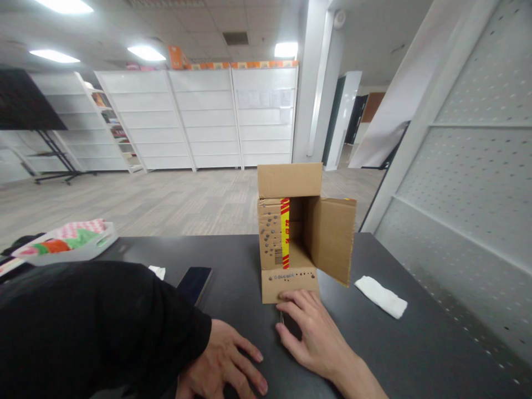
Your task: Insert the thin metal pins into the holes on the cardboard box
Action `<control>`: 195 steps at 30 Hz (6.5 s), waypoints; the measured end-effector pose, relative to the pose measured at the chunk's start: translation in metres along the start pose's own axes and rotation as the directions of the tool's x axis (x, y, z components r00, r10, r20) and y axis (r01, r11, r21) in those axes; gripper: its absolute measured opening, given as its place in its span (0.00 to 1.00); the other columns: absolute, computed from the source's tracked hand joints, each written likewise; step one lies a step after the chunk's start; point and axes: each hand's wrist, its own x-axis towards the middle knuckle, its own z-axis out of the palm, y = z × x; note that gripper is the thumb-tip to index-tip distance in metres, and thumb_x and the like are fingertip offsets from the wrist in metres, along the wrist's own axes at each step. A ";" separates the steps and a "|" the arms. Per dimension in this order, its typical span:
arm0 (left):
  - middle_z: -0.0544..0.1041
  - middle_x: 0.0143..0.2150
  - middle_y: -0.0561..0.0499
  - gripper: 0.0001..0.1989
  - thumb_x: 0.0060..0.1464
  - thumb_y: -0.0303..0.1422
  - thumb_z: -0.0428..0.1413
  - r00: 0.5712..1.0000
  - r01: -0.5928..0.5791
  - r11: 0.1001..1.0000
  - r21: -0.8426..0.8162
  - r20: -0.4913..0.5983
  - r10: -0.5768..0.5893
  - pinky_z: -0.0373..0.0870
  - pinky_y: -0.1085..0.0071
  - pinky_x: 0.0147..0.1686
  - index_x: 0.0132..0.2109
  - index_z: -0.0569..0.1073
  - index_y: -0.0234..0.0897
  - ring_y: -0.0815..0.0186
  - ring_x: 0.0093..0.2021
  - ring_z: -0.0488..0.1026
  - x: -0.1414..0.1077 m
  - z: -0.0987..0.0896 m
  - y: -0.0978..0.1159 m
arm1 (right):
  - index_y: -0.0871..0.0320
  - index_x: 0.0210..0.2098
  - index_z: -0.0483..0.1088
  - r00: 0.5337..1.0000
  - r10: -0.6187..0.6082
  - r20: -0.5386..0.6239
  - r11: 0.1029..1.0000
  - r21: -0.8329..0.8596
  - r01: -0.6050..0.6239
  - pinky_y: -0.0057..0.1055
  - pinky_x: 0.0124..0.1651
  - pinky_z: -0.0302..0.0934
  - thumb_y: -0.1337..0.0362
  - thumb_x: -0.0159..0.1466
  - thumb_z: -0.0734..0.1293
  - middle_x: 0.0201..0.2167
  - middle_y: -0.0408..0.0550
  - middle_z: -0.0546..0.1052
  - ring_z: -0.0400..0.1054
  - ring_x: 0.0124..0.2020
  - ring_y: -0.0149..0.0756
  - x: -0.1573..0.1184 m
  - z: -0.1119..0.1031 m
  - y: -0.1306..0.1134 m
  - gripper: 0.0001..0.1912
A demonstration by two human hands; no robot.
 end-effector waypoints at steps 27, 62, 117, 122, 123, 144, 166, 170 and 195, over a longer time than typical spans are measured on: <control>0.77 0.56 0.55 0.24 0.35 0.64 0.56 0.972 -0.235 0.919 0.315 0.102 0.214 0.53 0.65 0.68 0.31 0.79 0.54 0.59 0.64 0.67 -0.006 0.005 -0.009 | 0.56 0.45 0.71 0.994 -0.084 0.074 0.996 0.009 0.083 0.40 0.49 0.62 0.67 0.66 0.63 0.41 0.50 0.77 0.68 0.44 0.41 -0.002 0.004 -0.003 0.09; 0.78 0.55 0.56 0.23 0.33 0.63 0.58 0.986 -0.158 0.957 0.241 0.089 0.141 0.50 0.68 0.68 0.30 0.79 0.55 0.60 0.64 0.67 -0.006 0.004 -0.006 | 0.56 0.44 0.69 0.846 0.172 -0.504 0.981 0.162 -0.103 0.34 0.46 0.66 0.65 0.71 0.61 0.40 0.49 0.77 0.72 0.42 0.37 0.017 0.015 0.035 0.07; 0.79 0.50 0.64 0.20 0.30 0.62 0.60 0.999 0.005 0.999 -0.035 -0.048 -0.007 0.53 0.78 0.65 0.26 0.78 0.57 0.67 0.60 0.71 0.001 -0.004 0.005 | 0.55 0.43 0.71 0.983 0.061 -0.173 0.996 -0.060 -0.073 0.36 0.44 0.60 0.74 0.62 0.59 0.39 0.48 0.74 0.68 0.41 0.40 0.005 0.007 0.022 0.14; 0.79 0.50 0.63 0.21 0.28 0.62 0.61 0.999 -0.034 0.999 -0.006 -0.038 0.033 0.52 0.77 0.66 0.28 0.79 0.58 0.66 0.60 0.71 0.000 -0.002 0.000 | 0.55 0.39 0.69 0.997 -0.028 0.072 0.999 0.028 0.026 0.36 0.46 0.57 0.78 0.52 0.58 0.40 0.47 0.71 0.64 0.42 0.38 -0.002 0.002 0.007 0.19; 0.79 0.51 0.63 0.21 0.29 0.62 0.60 0.997 -0.066 0.997 0.035 -0.025 0.067 0.50 0.76 0.67 0.29 0.79 0.59 0.65 0.61 0.70 -0.002 0.000 -0.002 | 0.55 0.38 0.68 0.995 -0.028 0.100 0.999 0.033 0.025 0.36 0.46 0.56 0.78 0.52 0.58 0.40 0.46 0.70 0.63 0.42 0.38 -0.002 0.002 0.005 0.18; 0.78 0.55 0.55 0.22 0.35 0.60 0.57 0.972 -0.235 0.919 0.316 0.062 0.227 0.55 0.66 0.67 0.32 0.80 0.54 0.59 0.63 0.69 -0.004 -0.001 -0.001 | 0.56 0.34 0.61 0.997 0.039 -0.072 0.996 -0.071 -0.044 0.36 0.42 0.53 0.74 0.63 0.58 0.37 0.46 0.68 0.60 0.39 0.39 0.005 0.008 0.007 0.07; 0.76 0.57 0.59 0.19 0.36 0.58 0.57 0.984 -0.174 0.936 0.307 0.095 0.152 0.54 0.68 0.67 0.33 0.80 0.58 0.60 0.63 0.67 -0.003 -0.007 0.007 | 0.56 0.43 0.65 0.772 0.240 -0.588 0.970 0.104 -0.222 0.30 0.38 0.64 0.63 0.68 0.62 0.34 0.45 0.74 0.70 0.34 0.34 0.013 0.012 0.041 0.05; 0.76 0.57 0.57 0.19 0.38 0.58 0.55 0.972 -0.235 0.894 0.381 0.079 0.222 0.55 0.66 0.67 0.33 0.80 0.56 0.59 0.64 0.67 -0.005 -0.005 0.007 | 0.56 0.42 0.66 0.788 0.213 -0.578 0.976 0.086 -0.201 0.30 0.40 0.64 0.64 0.69 0.62 0.34 0.45 0.75 0.71 0.35 0.34 0.012 0.013 0.043 0.04; 0.77 0.56 0.61 0.18 0.37 0.59 0.57 0.985 -0.170 0.965 0.202 0.022 0.169 0.57 0.70 0.66 0.32 0.80 0.58 0.62 0.63 0.68 -0.002 -0.005 0.004 | 0.57 0.42 0.72 0.891 0.222 -0.396 0.959 -0.076 -0.273 0.39 0.46 0.63 0.67 0.68 0.59 0.37 0.50 0.73 0.68 0.40 0.40 0.011 0.011 0.038 0.10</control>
